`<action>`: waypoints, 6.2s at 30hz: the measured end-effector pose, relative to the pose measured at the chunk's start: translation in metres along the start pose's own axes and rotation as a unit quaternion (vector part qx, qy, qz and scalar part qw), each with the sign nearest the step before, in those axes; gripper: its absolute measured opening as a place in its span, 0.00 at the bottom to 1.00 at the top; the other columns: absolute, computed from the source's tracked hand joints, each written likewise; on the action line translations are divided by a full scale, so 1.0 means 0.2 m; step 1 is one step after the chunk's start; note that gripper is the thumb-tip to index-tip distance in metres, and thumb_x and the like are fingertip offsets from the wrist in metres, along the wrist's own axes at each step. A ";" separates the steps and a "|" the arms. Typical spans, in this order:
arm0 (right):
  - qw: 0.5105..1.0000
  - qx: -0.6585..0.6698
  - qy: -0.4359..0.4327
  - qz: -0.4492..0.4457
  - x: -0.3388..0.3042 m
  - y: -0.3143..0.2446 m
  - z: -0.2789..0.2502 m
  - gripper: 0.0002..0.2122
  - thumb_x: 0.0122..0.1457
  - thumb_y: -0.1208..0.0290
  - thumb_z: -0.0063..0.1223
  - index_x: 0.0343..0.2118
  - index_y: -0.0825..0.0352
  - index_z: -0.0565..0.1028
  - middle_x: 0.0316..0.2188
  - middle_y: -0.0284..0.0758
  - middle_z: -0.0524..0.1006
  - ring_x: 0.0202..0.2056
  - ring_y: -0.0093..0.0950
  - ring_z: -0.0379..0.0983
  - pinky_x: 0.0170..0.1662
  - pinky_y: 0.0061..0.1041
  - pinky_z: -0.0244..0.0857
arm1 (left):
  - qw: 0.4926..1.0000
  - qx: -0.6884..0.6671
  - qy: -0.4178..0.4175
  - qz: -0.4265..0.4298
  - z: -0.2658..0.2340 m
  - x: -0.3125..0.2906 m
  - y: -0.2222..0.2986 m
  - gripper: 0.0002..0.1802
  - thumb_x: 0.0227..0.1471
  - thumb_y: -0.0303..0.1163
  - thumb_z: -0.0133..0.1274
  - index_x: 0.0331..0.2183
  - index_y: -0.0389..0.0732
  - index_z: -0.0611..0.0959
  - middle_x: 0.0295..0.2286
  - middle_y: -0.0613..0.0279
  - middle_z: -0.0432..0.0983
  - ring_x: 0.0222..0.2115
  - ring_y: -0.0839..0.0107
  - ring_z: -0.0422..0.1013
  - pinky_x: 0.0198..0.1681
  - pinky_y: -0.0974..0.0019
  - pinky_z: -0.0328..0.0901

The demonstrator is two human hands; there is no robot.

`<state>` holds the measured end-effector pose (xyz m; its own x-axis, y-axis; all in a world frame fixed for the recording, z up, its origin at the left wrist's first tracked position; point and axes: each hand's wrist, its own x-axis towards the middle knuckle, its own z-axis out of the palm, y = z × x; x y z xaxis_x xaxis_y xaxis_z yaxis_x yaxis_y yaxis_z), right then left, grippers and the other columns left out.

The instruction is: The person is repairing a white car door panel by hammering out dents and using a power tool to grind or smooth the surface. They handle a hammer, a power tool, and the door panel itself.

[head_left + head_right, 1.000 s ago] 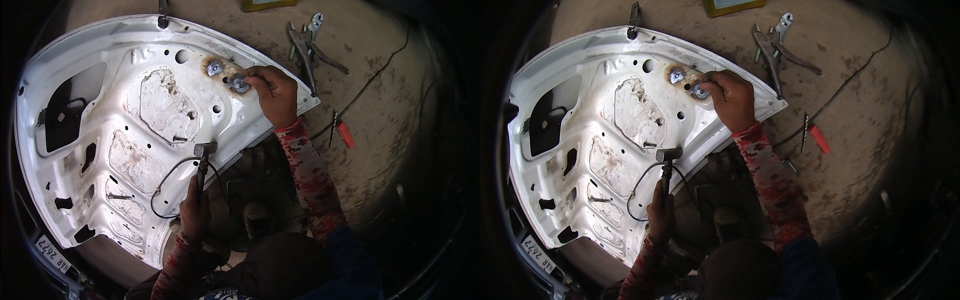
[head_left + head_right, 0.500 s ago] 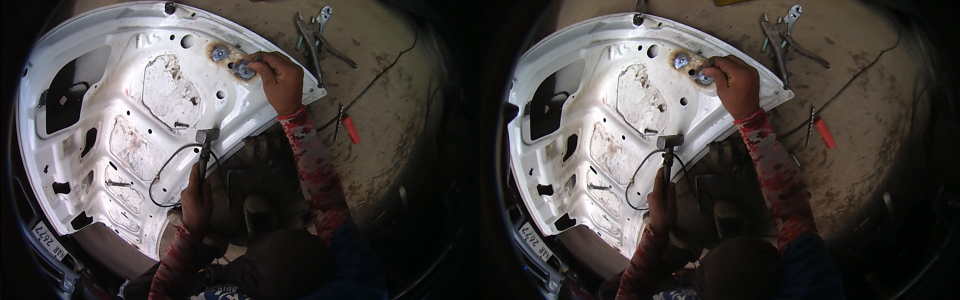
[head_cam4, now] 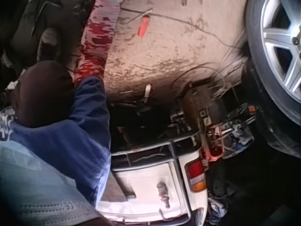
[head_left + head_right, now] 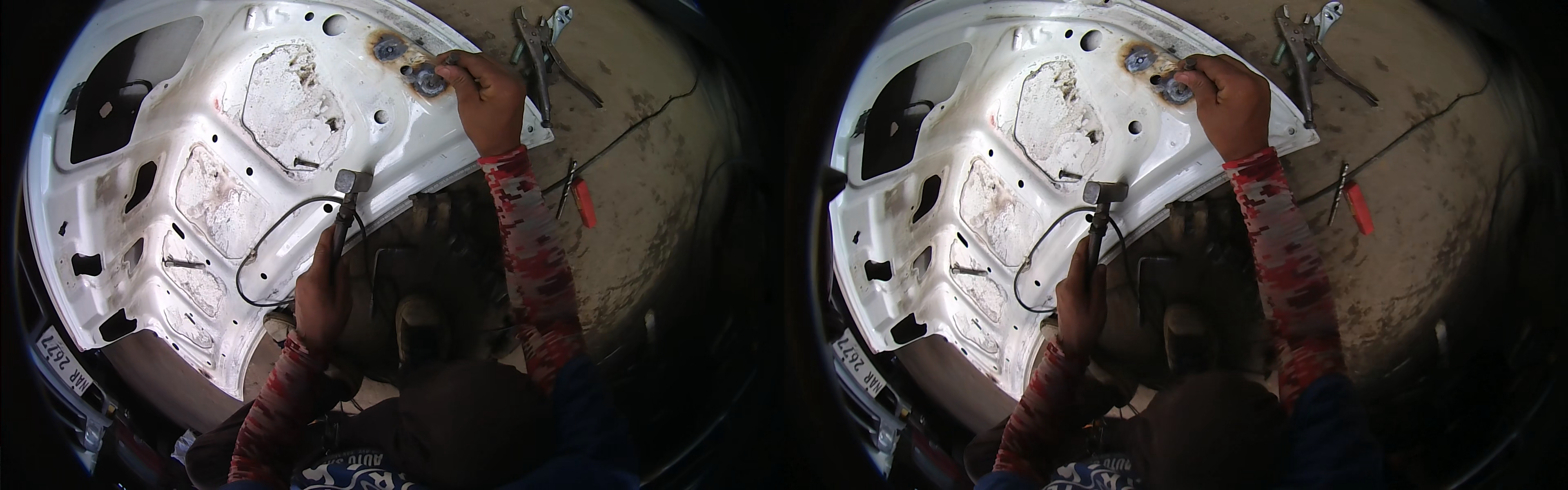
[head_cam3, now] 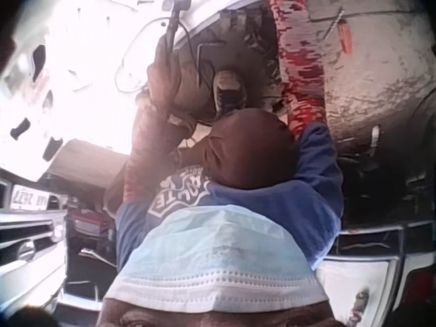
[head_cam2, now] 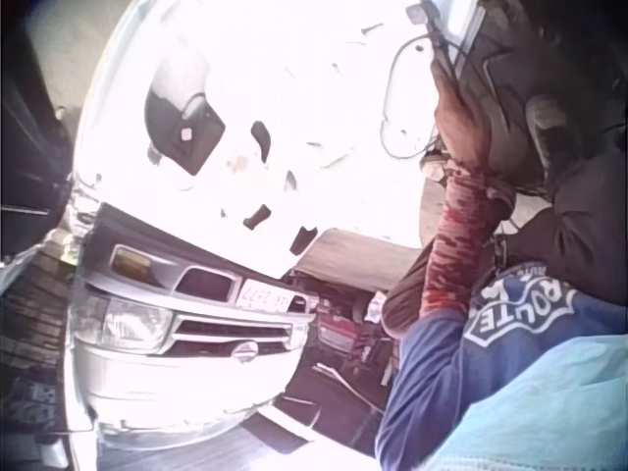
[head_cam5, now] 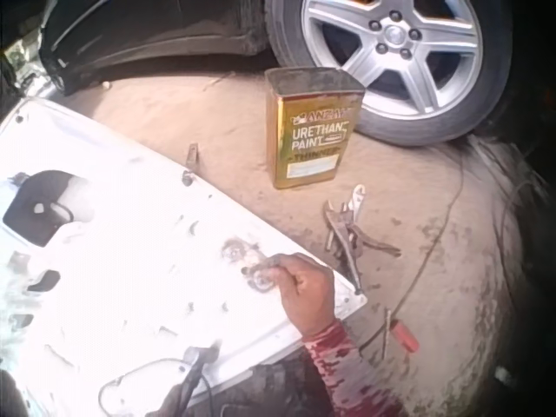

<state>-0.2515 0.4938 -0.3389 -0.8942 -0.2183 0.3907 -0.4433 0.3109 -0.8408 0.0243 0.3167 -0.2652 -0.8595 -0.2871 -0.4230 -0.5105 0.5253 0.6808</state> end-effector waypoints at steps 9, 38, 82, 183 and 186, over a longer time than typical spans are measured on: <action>1.000 0.005 0.002 0.023 -0.01 -0.01 0.00 0.07 0.57 0.75 0.65 0.37 0.71 0.84 0.31 0.39 0.84 0.31 0.28 0.80 0.37 0.26 0.72 | 1.000 0.006 -0.004 -0.018 0.01 0.00 -0.02 0.32 0.62 0.28 0.48 0.66 0.41 0.64 0.28 0.32 0.78 0.29 0.37 0.77 0.30 0.45 0.70; 1.000 -0.023 -0.010 0.004 0.01 0.02 0.01 0.08 0.57 0.70 0.65 0.36 0.68 0.82 0.30 0.41 0.81 0.32 0.40 0.78 0.35 0.34 0.71 | 0.997 0.049 0.030 0.050 0.04 0.01 -0.08 0.29 0.62 0.30 0.48 0.63 0.34 0.67 0.35 0.31 0.79 0.33 0.37 0.78 0.32 0.46 0.70; 0.997 -0.073 -0.020 -0.021 0.01 0.01 0.00 0.08 0.58 0.71 0.65 0.37 0.68 0.83 0.32 0.40 0.84 0.32 0.33 0.82 0.36 0.28 0.73 | 0.998 0.050 0.019 0.031 0.03 -0.01 -0.05 0.29 0.63 0.32 0.48 0.63 0.37 0.67 0.28 0.35 0.79 0.28 0.38 0.77 0.29 0.45 0.69; 0.996 -0.041 -0.051 -0.061 0.29 0.03 0.26 0.07 0.59 0.68 0.62 0.36 0.64 0.83 0.31 0.42 0.82 0.33 0.41 0.80 0.38 0.35 0.73 | 0.999 0.043 0.002 -0.014 0.03 -0.01 -0.05 0.30 0.60 0.30 0.50 0.63 0.41 0.67 0.26 0.34 0.78 0.29 0.36 0.77 0.30 0.41 0.69; 0.994 0.012 -0.098 0.043 0.28 -0.02 0.22 0.09 0.61 0.68 0.57 0.35 0.68 0.82 0.29 0.44 0.83 0.32 0.38 0.82 0.37 0.33 0.74 | 0.999 0.040 0.006 -0.003 0.03 -0.01 -0.06 0.30 0.60 0.29 0.50 0.63 0.40 0.67 0.26 0.34 0.78 0.28 0.36 0.77 0.30 0.42 0.69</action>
<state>-0.2970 0.4397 -0.3302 -0.8985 -0.3686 0.2383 -0.3615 0.3137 -0.8780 0.0313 0.3159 -0.2757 -0.8569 -0.3000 -0.4193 -0.5124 0.5855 0.6282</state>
